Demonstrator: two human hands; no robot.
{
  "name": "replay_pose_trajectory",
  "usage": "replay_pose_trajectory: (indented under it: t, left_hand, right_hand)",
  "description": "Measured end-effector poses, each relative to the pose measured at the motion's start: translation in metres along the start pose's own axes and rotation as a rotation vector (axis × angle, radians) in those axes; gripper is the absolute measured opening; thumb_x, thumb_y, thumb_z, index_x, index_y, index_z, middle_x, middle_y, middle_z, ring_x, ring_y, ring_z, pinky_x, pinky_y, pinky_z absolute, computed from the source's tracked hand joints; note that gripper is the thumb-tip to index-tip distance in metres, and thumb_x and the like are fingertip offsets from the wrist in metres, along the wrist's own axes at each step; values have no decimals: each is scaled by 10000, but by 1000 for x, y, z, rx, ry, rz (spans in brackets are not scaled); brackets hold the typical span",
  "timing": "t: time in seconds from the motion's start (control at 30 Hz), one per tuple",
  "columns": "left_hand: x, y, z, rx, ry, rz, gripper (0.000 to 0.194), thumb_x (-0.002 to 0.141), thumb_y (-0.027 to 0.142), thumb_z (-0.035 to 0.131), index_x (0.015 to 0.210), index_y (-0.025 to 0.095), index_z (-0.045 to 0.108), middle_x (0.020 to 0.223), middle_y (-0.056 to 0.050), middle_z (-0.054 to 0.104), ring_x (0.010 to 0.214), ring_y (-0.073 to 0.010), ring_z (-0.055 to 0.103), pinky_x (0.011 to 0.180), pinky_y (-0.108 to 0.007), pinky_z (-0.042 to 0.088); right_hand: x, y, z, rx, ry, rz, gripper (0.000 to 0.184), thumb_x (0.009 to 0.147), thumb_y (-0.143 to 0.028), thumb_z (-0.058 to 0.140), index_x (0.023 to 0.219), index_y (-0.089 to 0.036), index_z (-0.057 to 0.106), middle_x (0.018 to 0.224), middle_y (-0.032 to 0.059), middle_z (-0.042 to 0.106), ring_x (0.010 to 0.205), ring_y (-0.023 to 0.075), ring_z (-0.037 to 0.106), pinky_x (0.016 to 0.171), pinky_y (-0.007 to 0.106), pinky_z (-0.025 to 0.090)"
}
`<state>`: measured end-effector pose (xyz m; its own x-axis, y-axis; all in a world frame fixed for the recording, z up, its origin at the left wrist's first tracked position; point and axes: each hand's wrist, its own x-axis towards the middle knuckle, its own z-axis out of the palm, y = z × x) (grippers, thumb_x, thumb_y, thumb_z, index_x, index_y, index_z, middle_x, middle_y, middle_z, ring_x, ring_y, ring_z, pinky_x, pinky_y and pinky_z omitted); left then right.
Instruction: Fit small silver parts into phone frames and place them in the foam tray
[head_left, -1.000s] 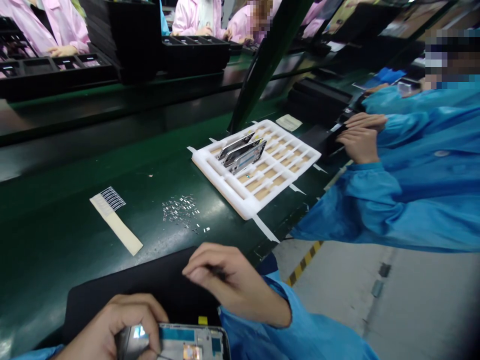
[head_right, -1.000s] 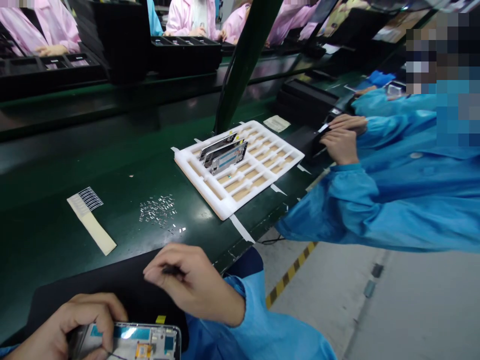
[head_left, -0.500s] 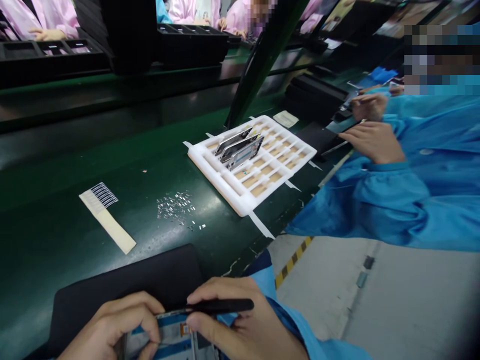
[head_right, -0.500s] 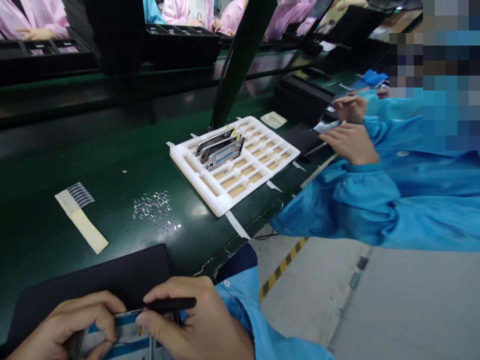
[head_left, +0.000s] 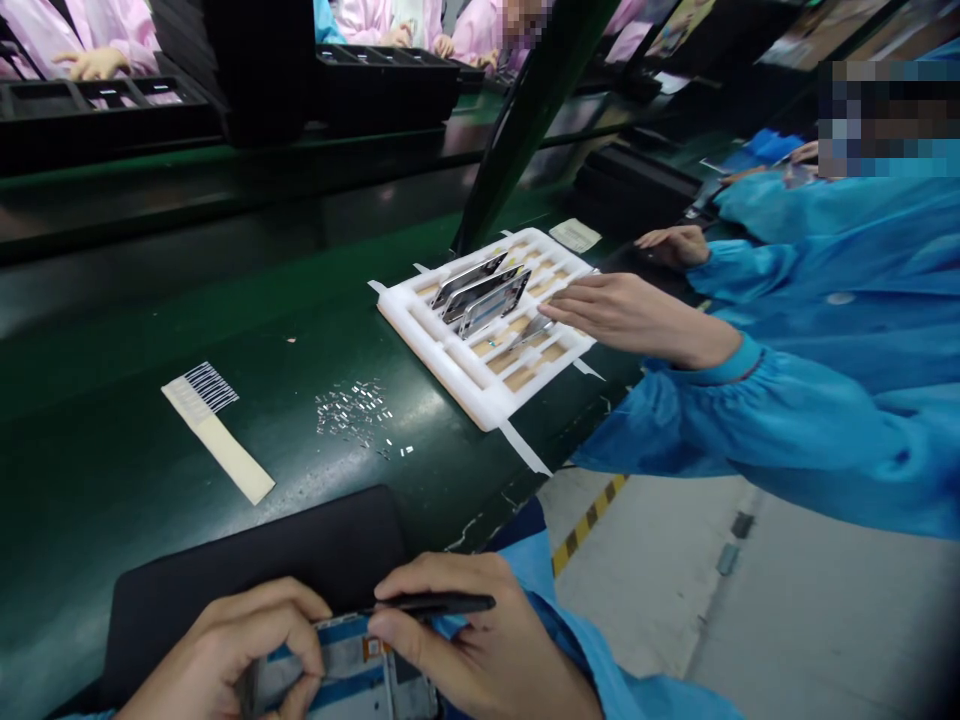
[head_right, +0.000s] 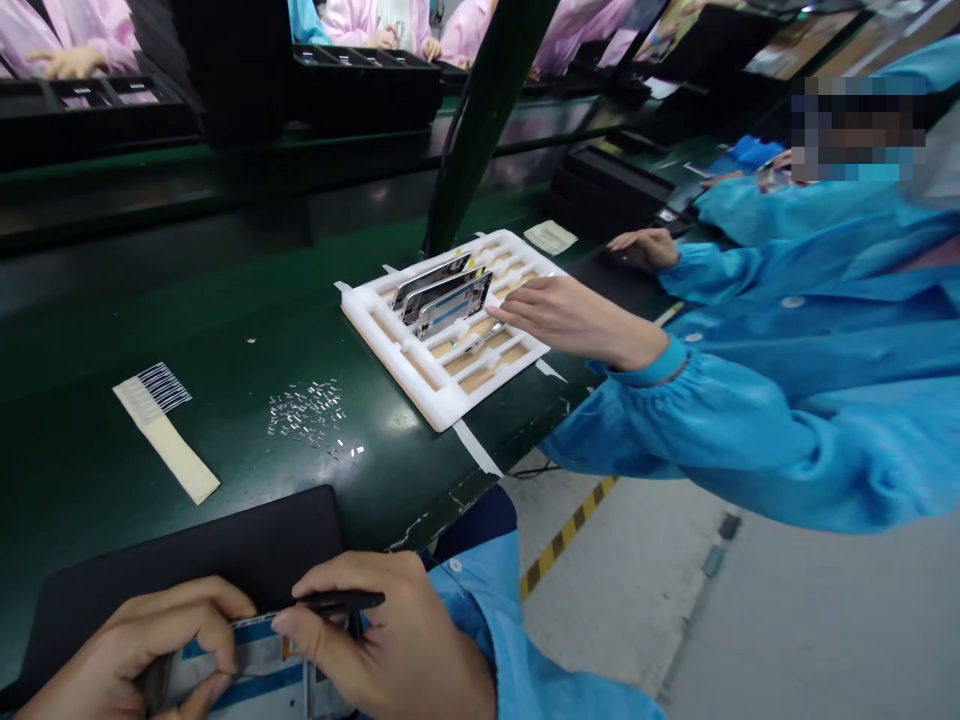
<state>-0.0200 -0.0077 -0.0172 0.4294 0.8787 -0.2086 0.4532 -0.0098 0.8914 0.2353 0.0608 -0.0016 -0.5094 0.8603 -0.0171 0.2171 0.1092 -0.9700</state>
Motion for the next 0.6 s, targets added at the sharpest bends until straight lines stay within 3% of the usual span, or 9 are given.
replay_pose_trajectory:
  t: [0.27, 0.6]
  left_hand:
    - [0, -2, -1, -29, -35, -30, 225, 810, 47, 612, 887, 250, 673, 1084, 1, 756, 915, -131, 746, 793, -184, 557]
    - [4, 2, -2, 10, 10, 12, 226, 798, 48, 610, 869, 250, 681, 1058, 6, 759, 880, -121, 758, 767, -172, 568]
  right_hand:
    - [0, 1, 2, 0, -6, 7, 120, 941, -303, 841, 983, -196, 876, 857, 52, 872, 745, 192, 843, 677, 209, 633]
    - [0, 0, 2, 7, 2, 4, 145, 951, -322, 838, 986, -187, 876, 859, 63, 873, 744, 194, 843, 668, 215, 632]
